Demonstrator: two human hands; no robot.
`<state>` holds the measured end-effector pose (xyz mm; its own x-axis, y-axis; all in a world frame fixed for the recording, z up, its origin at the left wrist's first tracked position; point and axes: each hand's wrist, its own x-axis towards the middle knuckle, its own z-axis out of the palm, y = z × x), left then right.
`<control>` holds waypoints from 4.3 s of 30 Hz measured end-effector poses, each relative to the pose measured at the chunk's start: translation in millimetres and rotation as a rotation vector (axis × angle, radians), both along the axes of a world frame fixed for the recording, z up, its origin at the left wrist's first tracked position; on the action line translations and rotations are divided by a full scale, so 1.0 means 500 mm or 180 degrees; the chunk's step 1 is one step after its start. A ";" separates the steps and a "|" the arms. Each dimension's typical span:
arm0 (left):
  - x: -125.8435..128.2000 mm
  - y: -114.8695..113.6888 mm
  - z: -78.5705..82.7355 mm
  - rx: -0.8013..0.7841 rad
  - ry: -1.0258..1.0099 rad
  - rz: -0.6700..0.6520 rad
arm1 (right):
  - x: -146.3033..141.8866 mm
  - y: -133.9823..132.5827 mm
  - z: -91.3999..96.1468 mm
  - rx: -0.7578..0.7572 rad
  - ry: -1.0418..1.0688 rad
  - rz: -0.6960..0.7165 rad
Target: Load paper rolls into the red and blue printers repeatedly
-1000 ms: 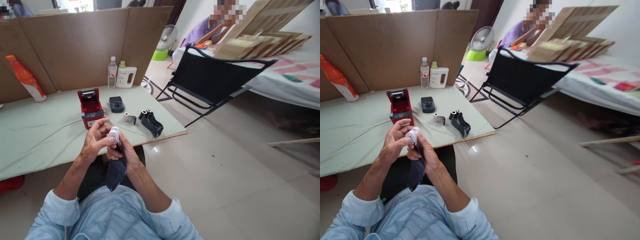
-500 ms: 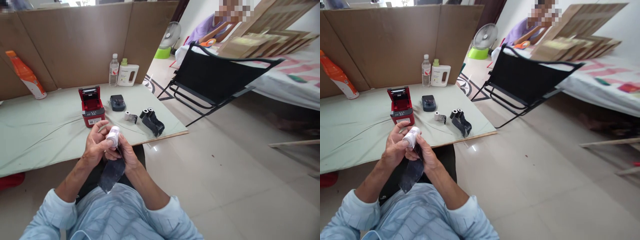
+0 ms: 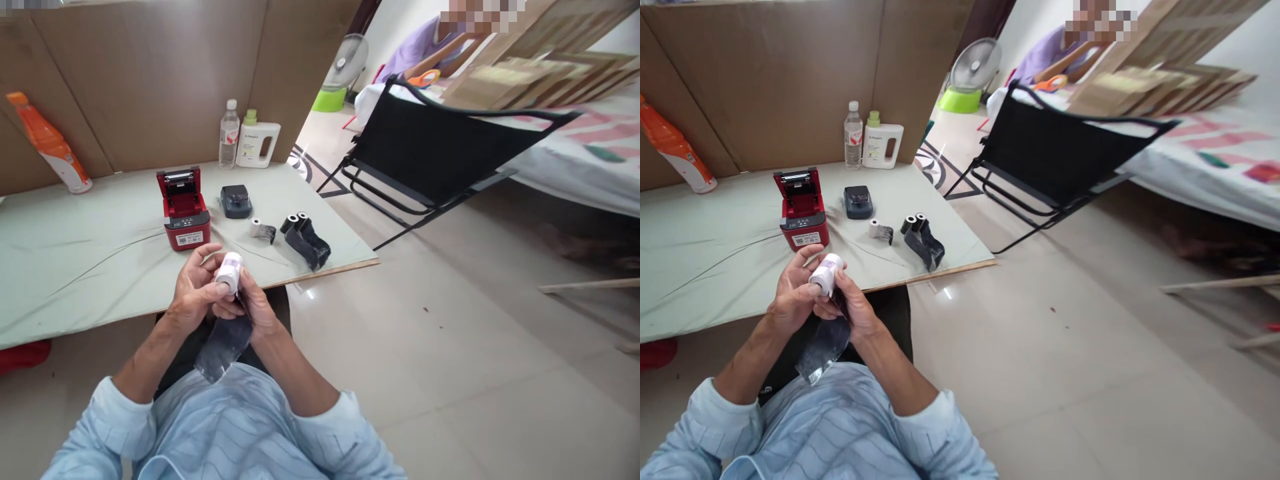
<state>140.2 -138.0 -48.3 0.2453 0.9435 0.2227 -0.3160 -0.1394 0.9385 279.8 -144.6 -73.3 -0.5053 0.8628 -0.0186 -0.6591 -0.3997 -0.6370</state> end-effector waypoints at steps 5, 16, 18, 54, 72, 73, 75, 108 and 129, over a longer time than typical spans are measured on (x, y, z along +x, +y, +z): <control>-0.060 0.030 0.059 0.0696 0.1632 -0.0588 | 0.043 0.015 -0.013 0.0094 -0.0903 0.0357; -0.013 0.010 0.008 0.0103 0.0413 -0.0313 | 0.016 0.004 -0.001 -0.0052 -0.0049 0.0166; -0.042 0.026 0.044 0.0511 0.1185 -0.0599 | 0.034 0.009 -0.007 0.0043 -0.0425 0.0315; 0.054 -0.013 0.057 -0.0128 -0.0308 0.0173 | 0.007 -0.013 0.047 -0.0468 0.0642 -0.0122; 0.096 -0.042 0.041 -0.0084 -0.0201 0.0642 | 0.012 -0.019 0.072 -0.0569 0.0467 -0.0388; 0.094 -0.040 0.040 -0.0021 -0.0148 0.0641 | 0.012 -0.020 0.073 -0.0564 0.0447 -0.0374; 0.087 -0.034 0.040 0.0094 -0.0028 0.0654 | 0.014 -0.020 0.075 -0.0548 0.0426 -0.0308; -0.034 -0.020 -0.048 0.0876 0.1481 -0.0103 | 0.054 -0.006 -0.066 0.0098 -0.0842 0.0205; -0.046 -0.034 0.012 0.1510 0.3520 -0.0291 | 0.058 0.017 -0.058 0.0602 -0.1725 0.0236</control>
<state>117.1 -155.2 -42.5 0.5839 0.7938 0.1698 0.5995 -0.5627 0.5692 308.8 -136.0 -102.3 -0.5259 0.8389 -0.1406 -0.1934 -0.2788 -0.9407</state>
